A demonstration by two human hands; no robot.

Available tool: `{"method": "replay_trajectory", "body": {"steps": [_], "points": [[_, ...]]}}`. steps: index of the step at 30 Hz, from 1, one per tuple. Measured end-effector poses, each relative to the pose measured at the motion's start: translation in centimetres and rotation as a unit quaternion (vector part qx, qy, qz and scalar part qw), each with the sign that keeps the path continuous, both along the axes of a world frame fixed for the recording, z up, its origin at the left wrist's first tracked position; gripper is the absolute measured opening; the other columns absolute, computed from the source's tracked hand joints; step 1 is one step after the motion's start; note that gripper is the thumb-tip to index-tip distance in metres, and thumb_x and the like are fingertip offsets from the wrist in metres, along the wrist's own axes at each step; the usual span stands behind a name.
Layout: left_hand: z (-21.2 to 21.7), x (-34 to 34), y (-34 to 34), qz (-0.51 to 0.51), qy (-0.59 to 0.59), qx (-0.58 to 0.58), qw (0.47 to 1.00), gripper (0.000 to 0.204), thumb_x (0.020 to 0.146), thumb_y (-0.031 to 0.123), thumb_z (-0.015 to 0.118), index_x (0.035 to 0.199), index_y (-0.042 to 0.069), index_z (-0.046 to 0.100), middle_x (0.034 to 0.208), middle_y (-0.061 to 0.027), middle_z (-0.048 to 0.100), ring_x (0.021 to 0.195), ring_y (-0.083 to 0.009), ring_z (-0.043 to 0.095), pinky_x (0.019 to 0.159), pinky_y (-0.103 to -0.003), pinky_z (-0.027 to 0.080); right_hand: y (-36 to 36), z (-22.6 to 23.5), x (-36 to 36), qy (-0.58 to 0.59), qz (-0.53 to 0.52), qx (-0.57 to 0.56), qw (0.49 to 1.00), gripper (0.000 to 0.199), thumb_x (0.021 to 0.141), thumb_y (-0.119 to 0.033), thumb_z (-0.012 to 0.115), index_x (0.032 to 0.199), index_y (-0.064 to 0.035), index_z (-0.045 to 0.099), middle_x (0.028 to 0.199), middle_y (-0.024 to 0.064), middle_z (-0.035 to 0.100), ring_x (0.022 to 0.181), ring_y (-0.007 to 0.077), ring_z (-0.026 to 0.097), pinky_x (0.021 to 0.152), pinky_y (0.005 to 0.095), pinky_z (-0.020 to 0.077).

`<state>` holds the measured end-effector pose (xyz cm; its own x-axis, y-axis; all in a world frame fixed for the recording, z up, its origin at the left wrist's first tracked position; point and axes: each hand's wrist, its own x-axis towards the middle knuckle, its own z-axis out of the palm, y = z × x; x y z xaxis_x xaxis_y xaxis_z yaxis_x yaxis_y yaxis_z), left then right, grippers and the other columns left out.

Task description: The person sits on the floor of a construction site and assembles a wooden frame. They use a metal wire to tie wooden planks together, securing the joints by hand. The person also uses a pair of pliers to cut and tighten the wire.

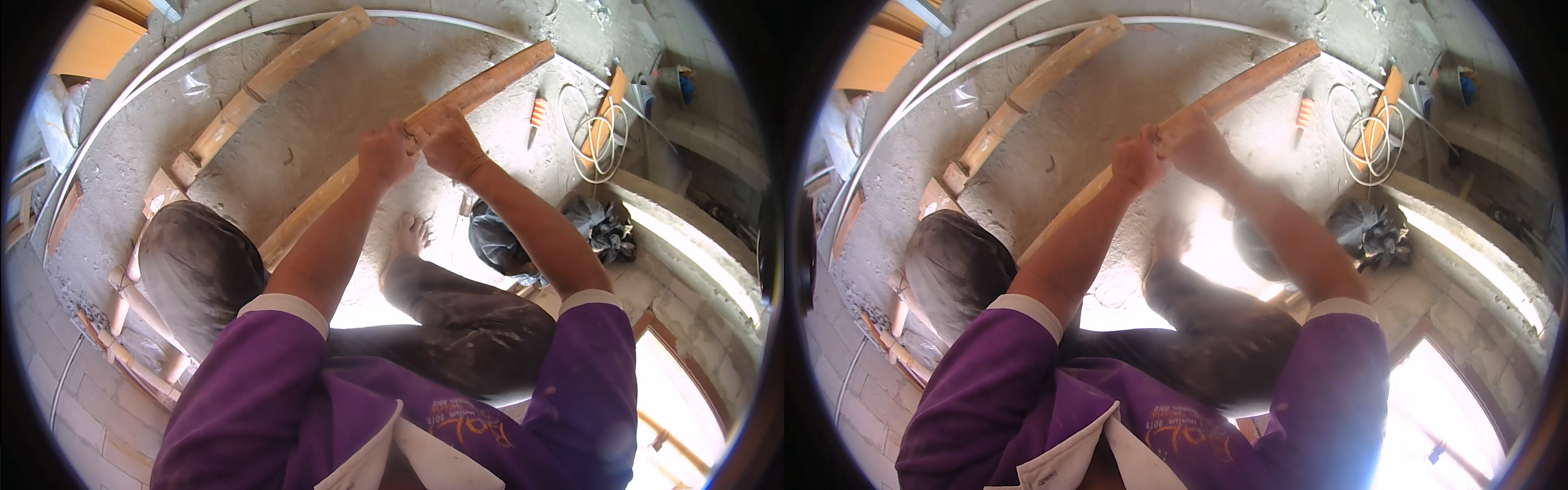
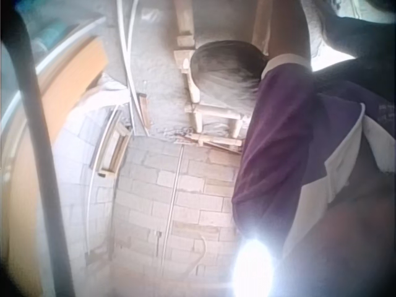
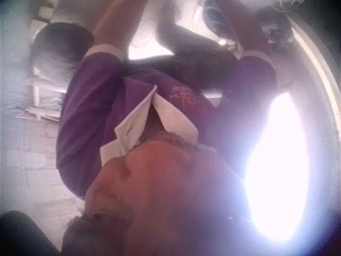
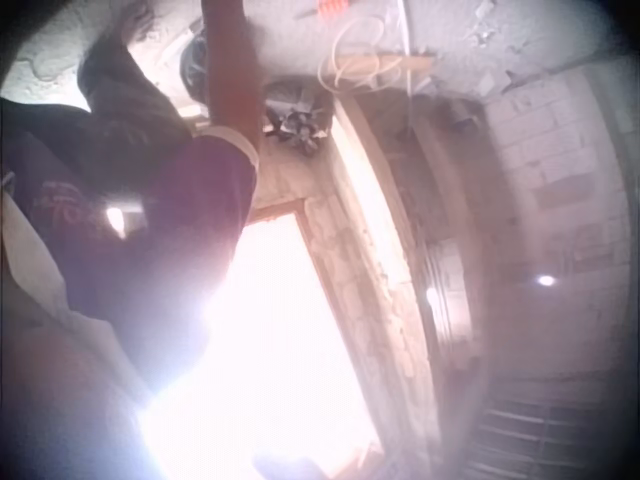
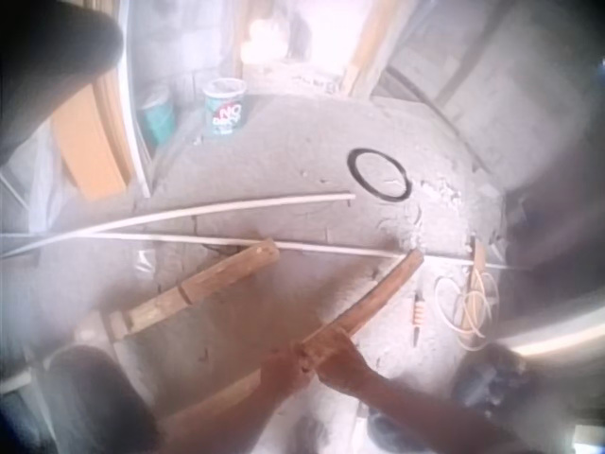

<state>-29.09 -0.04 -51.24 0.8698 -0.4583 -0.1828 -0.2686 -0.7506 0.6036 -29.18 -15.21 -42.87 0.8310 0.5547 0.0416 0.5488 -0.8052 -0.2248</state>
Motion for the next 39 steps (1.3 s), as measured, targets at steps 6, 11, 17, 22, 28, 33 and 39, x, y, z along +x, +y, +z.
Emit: {"method": "replay_trajectory", "body": {"steps": [6, 11, 17, 22, 28, 33, 39], "points": [[-0.4, -0.1, 0.0, 0.010, 0.029, -0.014, 0.999, 0.033, 0.080, 0.027, 0.064, 0.104, 0.009, 0.052, 0.089, -0.0119, 0.068, 0.087, -0.0299, 0.066, 0.085, -0.039, 0.046, 3.8, -2.2, -1.5, 0.161, -0.340, -0.008, 0.927, 0.023, 0.085, -0.025, 0.061, 0.075, -0.0049, 0.067, 0.075, 0.0154, 0.066, 0.070, 0.0330, 0.066, 0.066, 0.0467, 0.0506], [-1.2, -0.1, 0.0, -0.005, 0.019, 0.012, 1.000, 0.038, 0.081, 0.030, 0.064, 0.110, 0.009, 0.052, 0.091, -0.0135, 0.069, 0.089, -0.0323, 0.066, 0.086, -0.040, 0.047, 3.1, -0.4, 0.1, 0.303, -0.335, 0.042, 0.891, 0.032, 0.091, -0.032, 0.058, 0.090, -0.0016, 0.069, 0.081, 0.0198, 0.068, 0.077, 0.0353, 0.067, 0.069, 0.0455, 0.0529], [0.4, -0.1, 0.1, -0.004, -0.005, -0.014, 1.000, 0.038, 0.084, 0.033, 0.061, 0.112, 0.009, 0.054, 0.087, -0.0149, 0.069, 0.083, -0.0326, 0.067, 0.081, -0.042, 0.048, 1.2, 2.9, 1.8, 0.357, -0.293, -0.011, 0.887, 0.041, 0.091, -0.039, 0.055, 0.085, -0.0017, 0.070, 0.078, 0.0182, 0.068, 0.077, 0.0338, 0.067, 0.068, 0.0445, 0.0533], [0.4, 0.0, 0.0, -0.019, -0.001, 0.028, 0.999, 0.044, 0.075, 0.032, 0.072, 0.106, 0.009, 0.050, 0.095, -0.0127, 0.068, 0.090, -0.0278, 0.066, 0.082, -0.039, 0.046, 1.9, -1.1, 0.7, 0.301, -0.316, -0.021, 0.900, 0.047, 0.092, -0.041, 0.050, 0.086, 0.0009, 0.069, 0.076, 0.0203, 0.067, 0.073, 0.0331, 0.068, 0.067, 0.0435, 0.0537], [1.7, 0.3, 0.3, -0.024, 0.050, 0.012, 0.998, 0.041, 0.075, 0.032, 0.072, 0.102, 0.010, 0.049, 0.093, -0.0120, 0.068, 0.089, -0.0273, 0.067, 0.083, -0.039, 0.045, 3.2, -3.0, -0.4, 0.471, -0.594, 0.398, 0.516, 0.038, 0.094, -0.025, 0.048, 0.078, 0.0055, 0.064, 0.074, 0.0200, 0.064, 0.060, 0.0240, 0.065, 0.046, 0.0377, 0.0502], [-0.3, -0.4, 0.3, 0.006, -0.006, -0.014, 1.000, 0.048, 0.075, 0.035, 0.072, 0.109, 0.009, 0.050, 0.091, -0.0132, 0.068, 0.084, -0.0307, 0.067, 0.081, -0.041, 0.047, -1.1, -0.6, -0.5, 0.345, -0.399, 0.161, 0.834, 0.021, 0.089, -0.015, 0.054, 0.092, 0.0019, 0.065, 0.074, 0.0145, 0.065, 0.062, 0.0267, 0.063, 0.059, 0.0367, 0.0516], [0.1, 0.1, 0.3, -0.006, 0.007, -0.014, 1.000, 0.049, 0.075, 0.034, 0.072, 0.112, 0.009, 0.051, 0.092, -0.0148, 0.068, 0.086, -0.0324, 0.066, 0.082, -0.042, 0.048, -2.0, -0.3, -0.3, 0.003, -0.096, 0.054, 0.994, 0.015, 0.079, -0.004, 0.060, 0.092, -0.0023, 0.067, 0.087, 0.0100, 0.066, 0.085, 0.0250, 0.063, 0.079, 0.0377, 0.0492]]}}
